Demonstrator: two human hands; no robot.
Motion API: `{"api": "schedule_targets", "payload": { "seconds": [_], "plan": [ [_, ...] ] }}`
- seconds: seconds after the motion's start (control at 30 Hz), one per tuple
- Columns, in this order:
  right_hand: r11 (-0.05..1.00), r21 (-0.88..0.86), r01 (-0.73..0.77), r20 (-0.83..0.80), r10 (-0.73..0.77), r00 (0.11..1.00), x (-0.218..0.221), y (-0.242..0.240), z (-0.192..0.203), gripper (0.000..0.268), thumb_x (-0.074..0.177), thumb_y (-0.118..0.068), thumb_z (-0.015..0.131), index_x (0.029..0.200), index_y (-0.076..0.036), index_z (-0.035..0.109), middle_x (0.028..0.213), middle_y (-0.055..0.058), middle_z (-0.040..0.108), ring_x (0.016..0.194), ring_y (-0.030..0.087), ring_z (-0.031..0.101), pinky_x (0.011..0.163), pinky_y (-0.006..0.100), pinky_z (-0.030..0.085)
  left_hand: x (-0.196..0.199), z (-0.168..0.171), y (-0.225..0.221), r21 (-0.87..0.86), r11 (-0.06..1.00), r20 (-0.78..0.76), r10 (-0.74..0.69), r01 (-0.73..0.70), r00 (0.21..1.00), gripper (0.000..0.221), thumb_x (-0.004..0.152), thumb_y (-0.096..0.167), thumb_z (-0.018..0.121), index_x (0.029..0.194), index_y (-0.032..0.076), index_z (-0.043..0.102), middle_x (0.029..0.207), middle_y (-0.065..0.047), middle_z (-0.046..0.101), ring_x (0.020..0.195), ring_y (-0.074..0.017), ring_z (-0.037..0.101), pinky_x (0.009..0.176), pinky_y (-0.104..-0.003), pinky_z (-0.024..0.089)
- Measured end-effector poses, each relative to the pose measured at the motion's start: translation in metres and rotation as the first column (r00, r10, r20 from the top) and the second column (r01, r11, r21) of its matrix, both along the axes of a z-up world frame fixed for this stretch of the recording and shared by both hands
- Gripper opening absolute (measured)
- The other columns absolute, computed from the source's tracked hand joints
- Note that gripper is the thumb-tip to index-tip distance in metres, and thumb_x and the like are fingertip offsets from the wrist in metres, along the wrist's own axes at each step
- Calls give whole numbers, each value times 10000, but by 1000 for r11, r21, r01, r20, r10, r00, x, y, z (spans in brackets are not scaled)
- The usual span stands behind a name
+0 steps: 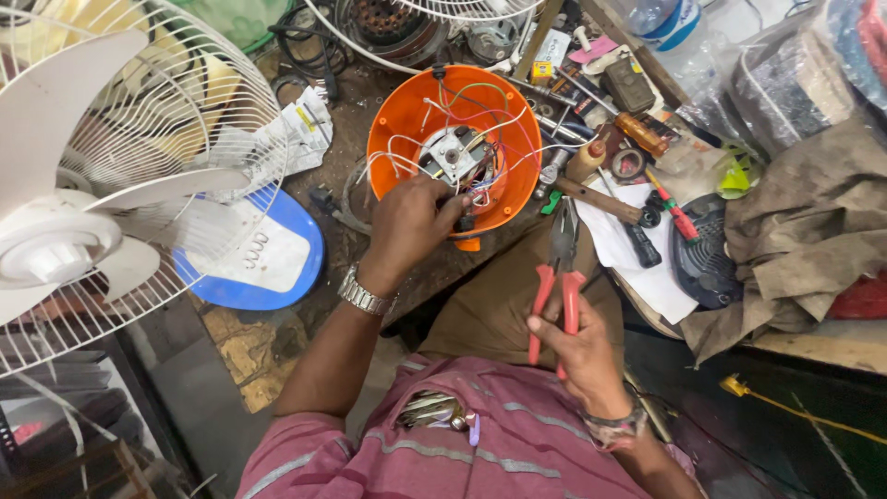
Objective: The person works on a small electrical component placed in an orange bowl on their lap. They use pliers to strip and twist wires, then wrap the connections with black electrical tape. The workspace is cluttered with tools and other fan parts.
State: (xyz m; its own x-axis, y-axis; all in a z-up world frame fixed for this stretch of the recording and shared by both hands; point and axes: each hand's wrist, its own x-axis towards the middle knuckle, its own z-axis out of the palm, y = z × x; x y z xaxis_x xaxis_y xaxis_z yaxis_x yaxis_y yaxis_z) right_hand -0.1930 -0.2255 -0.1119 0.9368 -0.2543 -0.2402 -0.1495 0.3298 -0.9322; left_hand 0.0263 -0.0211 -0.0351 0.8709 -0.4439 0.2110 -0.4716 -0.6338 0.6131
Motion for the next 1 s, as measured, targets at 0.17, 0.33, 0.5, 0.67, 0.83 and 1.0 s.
{"api": "schedule_targets", "payload": {
  "seconds": [0.17, 0.33, 0.5, 0.67, 0.83, 1.0],
  "plan": [
    [681, -675, 286, 351, -45, 935, 56, 10, 22, 285, 923, -89, 777, 1178, -65, 652, 1120, 85, 672, 1010, 206, 683, 875, 306, 549, 1, 2, -4, 82, 996, -91, -13, 20, 996, 327, 932, 366, 687, 800, 74, 750, 802, -176, 697, 789, -373, 676, 679, -508, 495],
    [294, -886, 358, 414, 156, 897, 110, 6, 66, 322, 790, -140, 854, 1086, -199, 743, 1172, 92, 647, 999, 297, 656, 789, 373, 534, 6, -1, 4, 180, 982, -121, -39, 61, 992, 320, 938, 340, 659, 814, 53, 727, 800, -195, 693, 789, -402, 670, 691, -540, 489],
    [85, -942, 325, 335, 331, 882, 128, 4, 94, 309, 746, -139, 831, 1036, -205, 747, 1271, 100, 636, 1058, 308, 633, 737, 383, 544, 5, -15, 6, 137, 990, -45, -39, 45, 998, 221, 912, 268, 660, 877, 63, 735, 804, -198, 695, 767, -416, 672, 659, -537, 499],
    [52, -948, 313, 308, 387, 869, 130, -2, 87, 344, 731, -102, 806, 1059, -178, 736, 1200, 23, 645, 1063, 294, 620, 813, 389, 538, 0, -29, 4, 100, 995, 84, -19, 10, 996, 197, 907, 271, 692, 897, 82, 748, 797, -185, 706, 722, -409, 676, 611, -526, 502],
    [163, -930, 329, 366, 345, 864, 129, 0, 73, 309, 765, -98, 806, 1055, -165, 722, 1142, 30, 632, 1014, 277, 616, 821, 404, 510, -3, -34, -4, 82, 996, 153, 23, -36, 988, 201, 889, 288, 740, 867, 88, 739, 779, -177, 698, 703, -389, 678, 605, -507, 506],
    [157, -942, 296, 334, 352, 875, 128, -3, 70, 304, 759, -117, 816, 1048, -162, 733, 1140, 37, 646, 976, 276, 623, 780, 405, 505, 4, -27, -2, 4, 1000, 149, -21, 21, 989, 166, 829, 279, 739, 847, 116, 768, 767, -157, 701, 684, -380, 676, 586, -494, 508]
  ]
}}
